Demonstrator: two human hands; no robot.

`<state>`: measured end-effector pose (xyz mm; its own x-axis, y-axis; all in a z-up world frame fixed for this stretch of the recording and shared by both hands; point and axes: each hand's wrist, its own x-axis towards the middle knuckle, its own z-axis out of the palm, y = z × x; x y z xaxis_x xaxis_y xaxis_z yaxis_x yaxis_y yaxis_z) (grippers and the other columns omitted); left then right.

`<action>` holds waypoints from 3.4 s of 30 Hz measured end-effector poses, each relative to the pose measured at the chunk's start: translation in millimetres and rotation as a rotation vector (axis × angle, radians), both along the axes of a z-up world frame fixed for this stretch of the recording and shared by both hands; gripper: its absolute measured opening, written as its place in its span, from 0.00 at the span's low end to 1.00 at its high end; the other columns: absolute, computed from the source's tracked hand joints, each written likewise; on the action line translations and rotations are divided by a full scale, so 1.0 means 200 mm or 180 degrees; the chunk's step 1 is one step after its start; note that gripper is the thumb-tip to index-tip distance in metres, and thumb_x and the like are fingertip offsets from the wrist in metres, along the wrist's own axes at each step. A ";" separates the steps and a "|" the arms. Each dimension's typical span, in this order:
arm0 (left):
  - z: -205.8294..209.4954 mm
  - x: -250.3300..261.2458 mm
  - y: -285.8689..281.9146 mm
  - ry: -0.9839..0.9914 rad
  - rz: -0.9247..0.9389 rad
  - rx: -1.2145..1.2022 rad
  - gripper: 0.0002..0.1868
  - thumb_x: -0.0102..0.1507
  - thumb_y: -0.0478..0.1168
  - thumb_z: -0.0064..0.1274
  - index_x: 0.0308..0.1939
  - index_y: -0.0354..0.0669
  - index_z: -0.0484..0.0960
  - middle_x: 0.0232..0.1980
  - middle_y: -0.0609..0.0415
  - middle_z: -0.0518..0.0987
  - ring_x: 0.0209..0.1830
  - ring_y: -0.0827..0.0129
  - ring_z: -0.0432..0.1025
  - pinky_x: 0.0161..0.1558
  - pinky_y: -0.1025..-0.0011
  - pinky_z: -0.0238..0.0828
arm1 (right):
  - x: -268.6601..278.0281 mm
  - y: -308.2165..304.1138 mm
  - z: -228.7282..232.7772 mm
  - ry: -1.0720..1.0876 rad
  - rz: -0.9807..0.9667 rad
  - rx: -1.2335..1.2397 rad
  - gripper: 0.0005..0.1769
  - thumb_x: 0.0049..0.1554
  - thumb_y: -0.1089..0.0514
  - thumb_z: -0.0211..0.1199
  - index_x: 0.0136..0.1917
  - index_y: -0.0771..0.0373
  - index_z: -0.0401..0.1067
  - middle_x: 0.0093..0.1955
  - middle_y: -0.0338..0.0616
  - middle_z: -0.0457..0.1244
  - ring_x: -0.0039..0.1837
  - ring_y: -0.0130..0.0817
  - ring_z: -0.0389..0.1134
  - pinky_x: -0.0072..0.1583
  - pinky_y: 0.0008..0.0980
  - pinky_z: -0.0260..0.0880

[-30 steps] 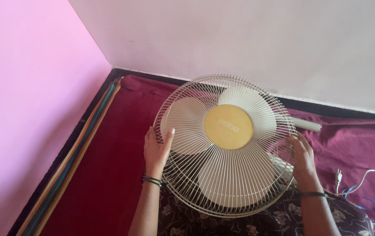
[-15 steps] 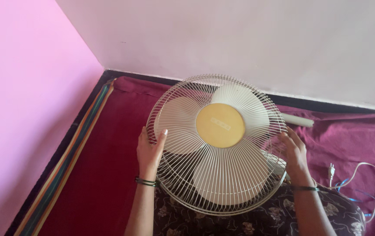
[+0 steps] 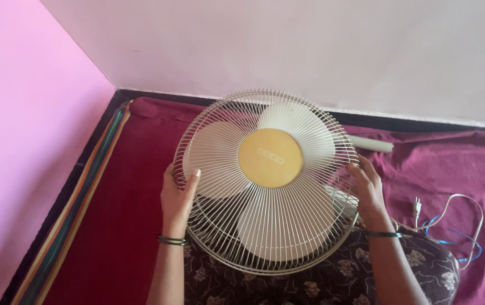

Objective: The person assembles a table fan by attaching the fan blades to the motor hub, securing them with a nut, and then fitting the front wire cage over the blades. They then use a blue zip tie to secure the cage to the fan stand.

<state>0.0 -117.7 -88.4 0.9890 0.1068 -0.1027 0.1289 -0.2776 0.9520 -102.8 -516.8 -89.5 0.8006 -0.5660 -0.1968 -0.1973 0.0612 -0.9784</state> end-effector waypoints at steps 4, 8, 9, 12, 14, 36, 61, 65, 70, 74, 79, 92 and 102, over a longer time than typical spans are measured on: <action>-0.03 0.08 -0.03 -0.0845 -0.0177 0.1257 0.52 0.60 0.58 0.55 0.80 0.34 0.51 0.80 0.30 0.53 0.80 0.40 0.47 0.72 0.42 0.48 | 0.02 -0.02 -0.02 -0.0058 0.0064 0.0005 0.36 0.58 0.48 0.57 0.76 0.66 0.61 0.65 0.50 0.65 0.64 0.40 0.67 0.62 0.39 0.68; 0.00 0.08 -0.22 -0.1665 -0.0483 0.2606 0.47 0.65 0.60 0.49 0.82 0.46 0.52 0.85 0.36 0.49 0.84 0.38 0.36 0.74 0.30 0.35 | 0.02 -0.03 -0.03 -0.0416 0.0187 0.0048 0.36 0.59 0.50 0.58 0.75 0.70 0.60 0.66 0.50 0.65 0.66 0.37 0.66 0.64 0.36 0.66; 0.01 0.05 -0.30 -0.1948 -0.0585 0.2664 0.46 0.66 0.63 0.47 0.83 0.48 0.53 0.86 0.37 0.50 0.86 0.39 0.37 0.77 0.30 0.36 | 0.02 -0.03 -0.03 -0.0361 0.0161 0.0052 0.36 0.59 0.50 0.58 0.75 0.69 0.60 0.66 0.50 0.65 0.65 0.36 0.67 0.64 0.36 0.67; 0.09 -0.03 -0.59 -0.2046 -0.1288 0.2758 0.48 0.65 0.75 0.42 0.80 0.51 0.57 0.83 0.37 0.49 0.82 0.34 0.37 0.75 0.27 0.33 | 0.01 -0.04 -0.04 -0.0270 0.0122 0.0092 0.35 0.59 0.50 0.57 0.75 0.68 0.60 0.65 0.49 0.66 0.64 0.36 0.67 0.62 0.36 0.68; 0.15 -0.07 -0.80 -0.2161 -0.1727 0.2657 0.53 0.61 0.81 0.38 0.79 0.53 0.58 0.83 0.40 0.48 0.83 0.39 0.38 0.79 0.31 0.32 | 0.01 -0.04 -0.04 -0.0311 0.0138 0.0152 0.35 0.59 0.50 0.57 0.75 0.68 0.60 0.64 0.49 0.66 0.63 0.36 0.68 0.62 0.36 0.69; 0.15 -0.08 -1.12 -0.1707 -0.2718 0.3830 0.56 0.54 0.85 0.24 0.81 0.68 0.39 0.85 0.50 0.32 0.82 0.47 0.27 0.70 0.34 0.20 | -0.58 -1.25 -0.38 0.0624 -0.0078 -0.0736 0.23 0.58 0.54 0.63 0.67 0.57 0.74 0.64 0.41 0.70 0.62 0.32 0.71 0.60 0.34 0.72; 0.10 -0.09 -1.10 -0.2024 -0.2539 0.3438 0.55 0.56 0.85 0.28 0.80 0.65 0.47 0.84 0.46 0.38 0.82 0.44 0.31 0.71 0.33 0.20 | -0.76 -1.37 -0.42 0.0681 -0.1894 -0.2454 0.09 0.66 0.60 0.62 0.53 0.61 0.82 0.42 0.46 0.72 0.43 0.35 0.74 0.48 0.35 0.74; 0.10 -0.09 -1.11 -0.2049 -0.2521 0.3436 0.56 0.56 0.85 0.29 0.80 0.63 0.48 0.83 0.45 0.39 0.81 0.43 0.31 0.71 0.33 0.20 | -0.45 -1.11 0.00 -0.0884 -0.1212 -0.1256 0.13 0.66 0.67 0.55 0.59 0.70 0.78 0.47 0.46 0.72 0.48 0.31 0.75 0.52 0.28 0.79; 0.11 -0.09 -1.10 -0.2118 -0.2483 0.3426 0.56 0.55 0.84 0.34 0.79 0.60 0.50 0.82 0.42 0.40 0.80 0.38 0.31 0.70 0.32 0.21 | -0.09 -0.74 0.14 -0.1134 -0.0516 0.0480 0.13 0.65 0.63 0.56 0.56 0.69 0.78 0.41 0.44 0.70 0.41 0.29 0.72 0.44 0.28 0.76; 0.17 -0.09 -1.15 -0.2066 -0.2415 0.3551 0.49 0.59 0.80 0.35 0.75 0.57 0.61 0.80 0.39 0.50 0.79 0.35 0.35 0.71 0.32 0.23 | 0.07 -0.52 -0.05 -0.0806 -0.0124 0.0660 0.13 0.63 0.60 0.60 0.57 0.67 0.79 0.35 0.40 0.67 0.36 0.26 0.66 0.39 0.26 0.69; 0.28 0.01 -1.31 -0.2159 -0.2437 0.3827 0.32 0.62 0.67 0.49 0.57 0.49 0.80 0.61 0.37 0.74 0.78 0.39 0.49 0.75 0.35 0.34 | 0.14 -0.45 -0.27 -0.0748 0.0243 0.1009 0.14 0.63 0.58 0.61 0.58 0.65 0.80 0.33 0.34 0.65 0.35 0.20 0.63 0.39 0.23 0.64; 0.12 0.24 -1.75 -0.2366 -0.3083 0.1167 0.18 0.59 0.45 0.61 0.51 0.44 0.83 0.38 0.56 0.84 0.41 0.60 0.75 0.49 0.58 0.70 | 0.13 -0.46 -0.33 -0.0741 0.0192 0.1031 0.13 0.62 0.57 0.62 0.57 0.65 0.79 0.34 0.32 0.65 0.36 0.19 0.64 0.39 0.22 0.65; 0.07 0.28 -1.76 -0.1971 -0.2887 0.1003 0.04 0.59 0.40 0.65 0.34 0.47 0.86 0.31 0.57 0.84 0.32 0.67 0.76 0.41 0.64 0.73 | 0.11 -0.45 -0.24 -0.0751 0.0433 0.0759 0.20 0.63 0.57 0.63 0.65 0.67 0.76 0.42 0.38 0.69 0.43 0.23 0.68 0.46 0.27 0.69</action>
<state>55.4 -468.9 -75.2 0.5862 -0.7381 0.3341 -0.7082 -0.2667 0.6537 -79.8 -607.1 -137.2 0.9045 -0.4116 -0.1114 0.0102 0.2821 -0.9593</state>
